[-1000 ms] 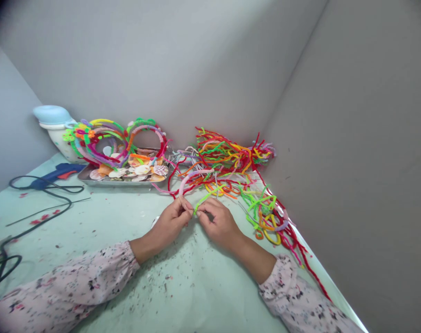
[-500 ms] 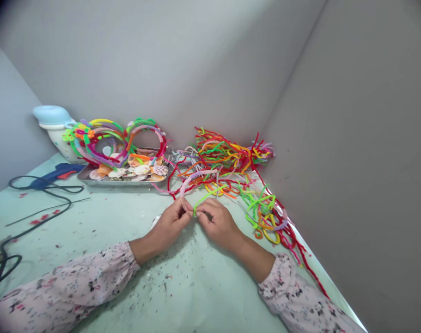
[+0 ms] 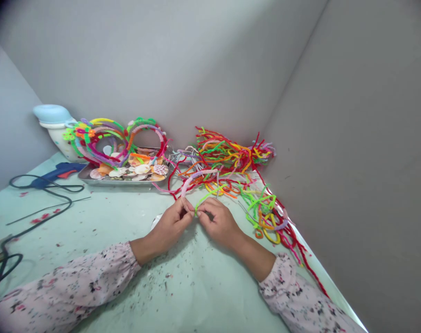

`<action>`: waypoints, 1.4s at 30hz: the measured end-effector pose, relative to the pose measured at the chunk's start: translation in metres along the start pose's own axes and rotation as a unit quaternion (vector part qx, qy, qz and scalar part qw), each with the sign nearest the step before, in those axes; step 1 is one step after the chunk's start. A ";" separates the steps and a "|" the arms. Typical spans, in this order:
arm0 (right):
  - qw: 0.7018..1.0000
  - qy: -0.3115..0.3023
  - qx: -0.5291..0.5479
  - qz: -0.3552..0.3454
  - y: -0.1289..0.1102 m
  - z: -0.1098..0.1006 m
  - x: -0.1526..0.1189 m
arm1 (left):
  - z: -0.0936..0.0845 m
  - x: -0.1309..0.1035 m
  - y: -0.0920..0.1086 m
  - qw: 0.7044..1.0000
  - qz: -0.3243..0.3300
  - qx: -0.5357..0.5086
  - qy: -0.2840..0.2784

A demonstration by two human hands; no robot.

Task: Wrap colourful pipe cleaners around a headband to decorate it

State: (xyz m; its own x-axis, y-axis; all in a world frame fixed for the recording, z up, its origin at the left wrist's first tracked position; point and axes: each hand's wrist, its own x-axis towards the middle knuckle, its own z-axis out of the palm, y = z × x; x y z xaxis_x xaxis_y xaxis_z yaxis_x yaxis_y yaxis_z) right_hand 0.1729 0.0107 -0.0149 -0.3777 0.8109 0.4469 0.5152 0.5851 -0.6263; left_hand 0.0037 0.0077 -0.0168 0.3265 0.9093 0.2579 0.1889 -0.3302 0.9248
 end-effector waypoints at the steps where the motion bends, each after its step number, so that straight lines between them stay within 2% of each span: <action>1: 1.000 -0.001 -0.001 0.001 0.000 0.000 0.000 | 0.000 0.000 0.000 1.000 -0.002 0.002 -0.003; 13: 1.000 0.012 -0.015 -0.007 0.000 0.002 -0.001 | 0.000 0.000 -0.001 1.000 0.006 0.012 0.002; 25: 1.000 -0.001 -0.019 -0.001 -0.001 0.000 -0.001 | 0.001 -0.001 -0.001 0.999 -0.002 0.042 0.003; 35: 0.999 0.026 -0.038 -0.017 -0.005 0.001 0.000 | -0.001 0.000 0.005 0.999 -0.020 0.033 0.024; 42: 0.999 0.008 -0.050 -0.011 -0.003 0.001 -0.001 | 0.000 0.001 0.000 0.998 -0.014 0.058 0.020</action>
State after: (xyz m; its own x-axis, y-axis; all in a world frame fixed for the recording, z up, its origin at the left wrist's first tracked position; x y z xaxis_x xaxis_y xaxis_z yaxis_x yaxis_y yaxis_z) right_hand 0.1709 0.0081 -0.0138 -0.3781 0.7978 0.4696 0.5817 0.5993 -0.5499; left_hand 0.0038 0.0087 -0.0163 0.2832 0.9270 0.2458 0.3032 -0.3297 0.8941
